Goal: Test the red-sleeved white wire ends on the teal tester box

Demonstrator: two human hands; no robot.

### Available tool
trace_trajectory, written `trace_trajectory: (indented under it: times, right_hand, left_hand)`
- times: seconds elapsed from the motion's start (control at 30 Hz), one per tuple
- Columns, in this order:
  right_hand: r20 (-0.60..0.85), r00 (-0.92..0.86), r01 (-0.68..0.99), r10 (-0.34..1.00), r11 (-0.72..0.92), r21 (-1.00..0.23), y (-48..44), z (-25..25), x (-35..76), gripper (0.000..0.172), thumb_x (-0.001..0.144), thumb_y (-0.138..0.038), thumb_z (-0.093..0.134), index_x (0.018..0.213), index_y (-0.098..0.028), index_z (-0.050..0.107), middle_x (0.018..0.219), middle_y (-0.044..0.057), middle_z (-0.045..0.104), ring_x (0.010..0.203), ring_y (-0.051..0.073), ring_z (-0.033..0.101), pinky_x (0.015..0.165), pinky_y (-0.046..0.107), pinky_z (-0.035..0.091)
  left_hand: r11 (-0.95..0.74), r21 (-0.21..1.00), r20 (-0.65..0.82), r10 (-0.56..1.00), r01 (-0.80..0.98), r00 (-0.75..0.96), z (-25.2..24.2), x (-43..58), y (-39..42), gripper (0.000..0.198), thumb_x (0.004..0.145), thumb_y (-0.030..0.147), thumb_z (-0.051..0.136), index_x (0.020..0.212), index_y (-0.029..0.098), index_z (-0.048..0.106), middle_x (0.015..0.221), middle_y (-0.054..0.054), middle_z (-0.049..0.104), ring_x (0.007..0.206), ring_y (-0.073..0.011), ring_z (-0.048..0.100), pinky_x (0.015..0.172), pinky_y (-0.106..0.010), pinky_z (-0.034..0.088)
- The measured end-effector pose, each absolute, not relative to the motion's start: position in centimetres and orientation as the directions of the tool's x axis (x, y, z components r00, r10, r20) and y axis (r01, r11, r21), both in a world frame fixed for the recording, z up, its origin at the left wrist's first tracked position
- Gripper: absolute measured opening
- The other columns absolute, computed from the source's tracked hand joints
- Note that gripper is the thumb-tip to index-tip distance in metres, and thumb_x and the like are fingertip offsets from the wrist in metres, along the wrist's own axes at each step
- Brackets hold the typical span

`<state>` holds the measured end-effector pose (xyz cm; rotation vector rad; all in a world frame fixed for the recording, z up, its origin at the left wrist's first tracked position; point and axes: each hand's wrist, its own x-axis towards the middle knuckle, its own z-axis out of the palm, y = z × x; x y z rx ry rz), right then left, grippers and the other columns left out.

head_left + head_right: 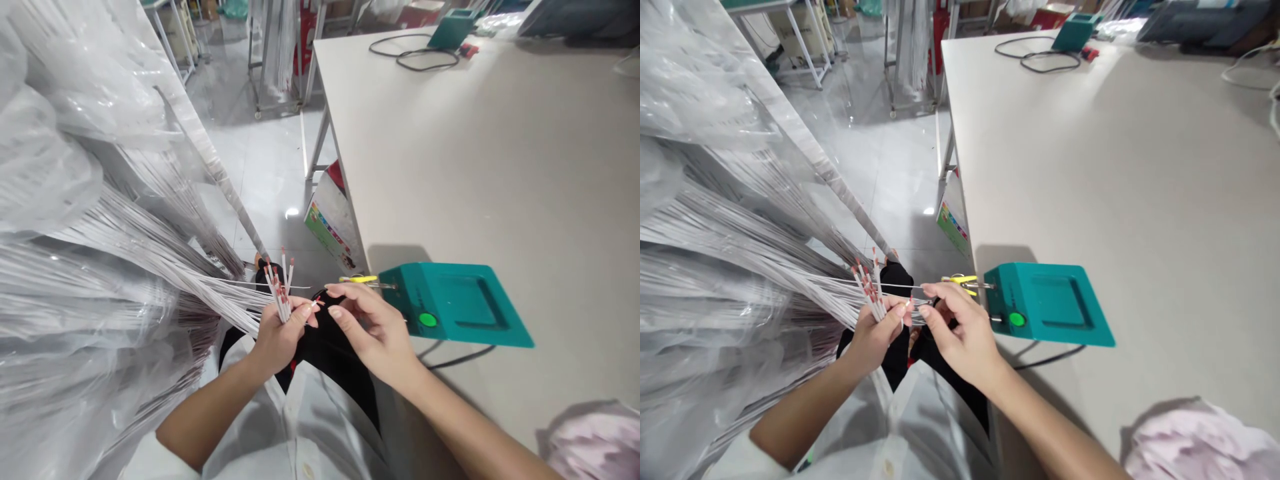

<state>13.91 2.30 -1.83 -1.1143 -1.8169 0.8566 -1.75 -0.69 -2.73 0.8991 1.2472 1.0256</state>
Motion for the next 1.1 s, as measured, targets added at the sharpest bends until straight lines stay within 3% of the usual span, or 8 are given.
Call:
trace_trajectory:
  times: [0.13,0.4,0.47,0.57,0.67,0.77,1.0,1.1]
  right_hand:
    - [0.333,-0.358,0.321,0.873,0.450,-0.833,2.7,-1.5,13.6,0.009,0.082,-0.016,0.055,0.089,-0.019,0.062,0.081,0.005,0.064,0.063,0.012,0.060,0.057,0.024,0.051]
    - [0.413,-0.510,0.505,0.755,0.651,-0.566,3.0,-0.6,13.9,0.019,0.083,-0.011,0.045,0.083,-0.016,0.063,0.077,0.007,0.063,0.069,0.015,0.059,0.061,0.026,0.049]
    - [0.259,-0.487,0.490,0.834,0.506,-0.710,3.2,-0.1,13.8,0.020,0.082,-0.014,0.044,0.074,-0.016,0.062,0.069,0.005,0.060,0.064,0.014,0.056,0.058,0.025,0.046]
    - [-0.207,-0.463,0.294,0.862,-0.071,-0.953,3.8,0.1,13.9,0.018,0.078,-0.025,0.051,0.064,-0.016,0.057,0.050,-0.003,0.047,0.044,0.008,0.045,0.043,0.021,0.037]
    - [-0.544,-0.555,0.018,0.630,-0.644,-0.765,4.0,-0.5,14.1,0.022,0.064,-0.034,0.066,0.063,-0.015,0.054,0.047,-0.008,0.043,0.032,0.003,0.033,0.033,0.018,0.027]
    - [-0.608,-0.606,-0.054,0.512,-0.790,-0.611,3.6,-1.5,14.3,0.031,0.057,-0.037,0.074,0.062,-0.015,0.053,0.049,-0.007,0.047,0.031,0.002,0.036,0.031,0.017,0.028]
    - [-0.344,-0.348,0.110,0.872,-0.327,-0.939,2.8,-1.1,14.5,0.040,0.073,-0.048,0.063,0.097,-0.017,0.061,0.071,0.000,0.060,0.049,0.009,0.051,0.045,0.023,0.044]
    - [-0.043,-0.390,0.323,0.920,0.093,-0.942,3.1,-1.0,14.5,0.021,0.082,-0.036,0.056,0.082,-0.017,0.064,0.072,0.003,0.062,0.060,0.012,0.055,0.057,0.027,0.046]
  left_hand:
    - [0.281,0.959,-0.280,0.959,-0.023,0.044,-2.4,-1.6,-0.7,0.031,0.082,0.039,0.051,0.064,0.014,0.056,0.047,0.006,0.038,0.043,-0.0064,0.032,0.046,-0.022,0.027]
    - [0.179,0.964,-0.172,0.984,0.197,-0.050,-2.6,-1.7,-0.5,0.013,0.079,0.025,0.055,0.073,0.016,0.063,0.075,-0.002,0.066,0.073,-0.0153,0.059,0.074,-0.026,0.044]
    - [0.115,0.959,-0.103,0.993,0.261,-0.059,-2.9,-1.7,-0.5,0.014,0.081,0.025,0.053,0.076,0.017,0.063,0.077,-0.002,0.065,0.075,-0.0157,0.060,0.075,-0.027,0.044]
    - [0.008,0.947,0.009,0.999,0.322,-0.049,-3.2,-1.7,-0.5,0.015,0.082,0.023,0.051,0.076,0.018,0.063,0.076,-0.002,0.064,0.075,-0.0152,0.059,0.074,-0.026,0.045]
    - [-0.043,0.941,0.058,0.998,0.334,-0.033,-3.3,-1.4,-0.7,0.014,0.082,0.021,0.051,0.076,0.018,0.063,0.077,-0.003,0.065,0.075,-0.0149,0.060,0.073,-0.026,0.045]
    - [0.011,0.946,-0.001,0.999,0.325,-0.032,-3.4,-1.2,-0.9,0.013,0.080,0.021,0.052,0.075,0.017,0.063,0.077,-0.003,0.065,0.075,-0.0153,0.060,0.073,-0.026,0.045]
    - [0.257,0.961,-0.255,0.966,0.097,-0.038,-2.7,-1.1,-0.6,0.015,0.078,0.027,0.056,0.077,0.015,0.065,0.074,-0.001,0.064,0.072,-0.0141,0.058,0.072,-0.026,0.045]
    - [0.265,0.960,-0.263,0.964,0.093,-0.033,-2.5,-0.8,-0.5,0.014,0.076,0.026,0.057,0.075,0.015,0.065,0.073,-0.002,0.064,0.070,-0.0136,0.057,0.070,-0.025,0.044]
